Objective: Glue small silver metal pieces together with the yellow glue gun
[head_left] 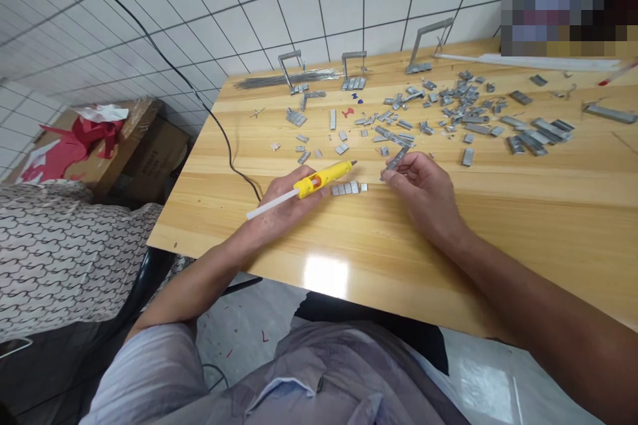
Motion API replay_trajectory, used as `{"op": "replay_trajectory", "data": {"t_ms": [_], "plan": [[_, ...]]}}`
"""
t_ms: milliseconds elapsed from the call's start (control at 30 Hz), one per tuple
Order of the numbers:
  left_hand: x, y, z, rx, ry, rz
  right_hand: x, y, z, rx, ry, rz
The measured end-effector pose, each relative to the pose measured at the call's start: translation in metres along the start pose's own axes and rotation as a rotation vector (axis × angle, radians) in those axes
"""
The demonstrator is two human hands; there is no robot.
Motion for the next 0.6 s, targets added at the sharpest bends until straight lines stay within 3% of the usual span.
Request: {"op": "replay_trajectory", "data": {"t_ms": [167, 300, 467, 600], "plan": [[-0.006, 0.012, -0.003, 0.000, 0.023, 0.046, 0.000, -0.002, 0.001, -0.025, 0.060, 0.013], [0.002, 0.010, 0.004, 0.080, 0.047, 0.071, -0.001, -0.004, 0.002, -0.032, 0.012, 0.037], [0.010, 0.001, 0.011, 0.144, 0.003, 0.059, 0.040, 0.000, 0.031, 0.222, -0.298, -0.290], [0.004, -0.006, 0.006, 0.146, -0.038, 0.117, 0.060, 0.010, 0.024, 0.262, -0.135, -0.376]]}}
Point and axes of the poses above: each hand's wrist, its own y-axis towards the middle knuckle, its own x-axis out of the back of the hand, z = x × y, the point moved 7 cm from there along y, towards the middle knuckle, and after that the axes turned 9 degrees about z, right-handed, at the moved point
